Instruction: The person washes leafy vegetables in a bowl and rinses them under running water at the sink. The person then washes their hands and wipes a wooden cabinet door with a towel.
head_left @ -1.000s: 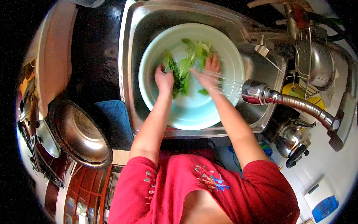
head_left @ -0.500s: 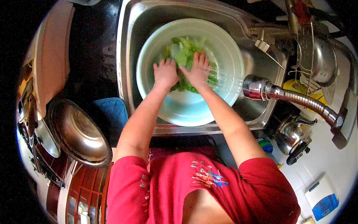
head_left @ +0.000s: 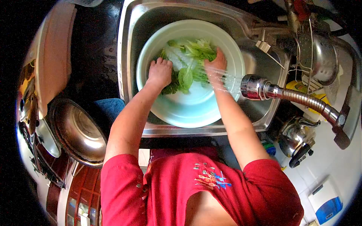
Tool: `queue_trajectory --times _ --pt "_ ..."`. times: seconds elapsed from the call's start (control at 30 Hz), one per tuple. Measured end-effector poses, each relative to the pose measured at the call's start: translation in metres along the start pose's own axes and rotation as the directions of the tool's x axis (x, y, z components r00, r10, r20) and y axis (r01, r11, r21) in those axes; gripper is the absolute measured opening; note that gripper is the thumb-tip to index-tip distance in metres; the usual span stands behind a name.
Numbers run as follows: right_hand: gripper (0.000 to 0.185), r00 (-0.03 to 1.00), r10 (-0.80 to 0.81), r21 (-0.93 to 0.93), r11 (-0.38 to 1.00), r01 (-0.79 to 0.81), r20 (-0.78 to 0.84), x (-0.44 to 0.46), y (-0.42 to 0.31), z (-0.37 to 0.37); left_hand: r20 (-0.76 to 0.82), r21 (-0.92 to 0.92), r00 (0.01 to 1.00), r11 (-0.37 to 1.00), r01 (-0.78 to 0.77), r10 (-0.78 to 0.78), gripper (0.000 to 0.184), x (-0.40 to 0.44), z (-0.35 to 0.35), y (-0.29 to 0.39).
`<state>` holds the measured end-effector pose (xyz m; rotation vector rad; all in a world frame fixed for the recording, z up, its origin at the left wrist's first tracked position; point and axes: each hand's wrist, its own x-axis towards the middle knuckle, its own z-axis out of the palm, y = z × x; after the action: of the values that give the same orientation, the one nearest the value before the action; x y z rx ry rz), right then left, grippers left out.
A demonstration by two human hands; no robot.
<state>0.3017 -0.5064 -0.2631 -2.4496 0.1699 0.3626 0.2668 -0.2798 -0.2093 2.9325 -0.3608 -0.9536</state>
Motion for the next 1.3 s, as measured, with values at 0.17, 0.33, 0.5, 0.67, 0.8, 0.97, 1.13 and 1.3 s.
queue_trajectory --times 0.17,0.33,0.5,0.67,0.8,0.97,1.13,1.3 --pt "0.088 0.991 -0.136 -0.476 0.870 0.128 0.017 -0.039 -0.029 0.053 -0.267 -0.087 0.955 0.983 -0.160 0.132 0.036 0.011 -0.010 0.021" --pt "0.095 0.980 -0.187 -0.444 0.874 0.197 0.065 -0.028 -0.014 0.027 -0.403 -0.338 0.902 0.941 0.010 -0.154 0.036 0.037 -0.003 0.015" --pt "0.079 0.976 -0.178 -0.551 0.806 0.217 0.123 -0.054 -0.032 0.055 -0.286 -0.409 0.955 0.911 -0.045 -0.082 0.030 0.014 0.021 0.035" --pt "0.063 0.957 -0.197 0.059 0.980 0.188 0.214 -0.033 -0.025 0.008 -0.196 -0.390 0.980 0.914 -0.111 0.035 0.023 0.001 0.024 0.035" --pt "0.066 0.943 0.159 0.210 0.951 -0.226 0.294 -0.016 -0.042 -0.034 -0.108 -0.457 0.991 0.889 0.026 -0.084 0.024 0.016 0.012 0.019" --pt "0.071 0.978 -0.079 -0.306 0.942 0.137 0.196 -0.038 -0.017 0.003 0.171 -0.410 0.972 0.886 0.219 -0.161 0.023 0.025 0.007 0.015" --pt "0.047 0.983 0.036 0.309 0.947 -0.092 0.181 0.003 -0.006 -0.021 -0.090 -0.773 0.875 0.588 0.240 -0.476 0.031 0.030 0.000 0.014" --pt "0.040 0.990 -0.032 0.174 0.983 0.057 -0.141 0.024 0.009 0.023 -0.486 -0.694 0.752 0.720 -0.023 -0.445 0.047 0.069 0.017 0.021"
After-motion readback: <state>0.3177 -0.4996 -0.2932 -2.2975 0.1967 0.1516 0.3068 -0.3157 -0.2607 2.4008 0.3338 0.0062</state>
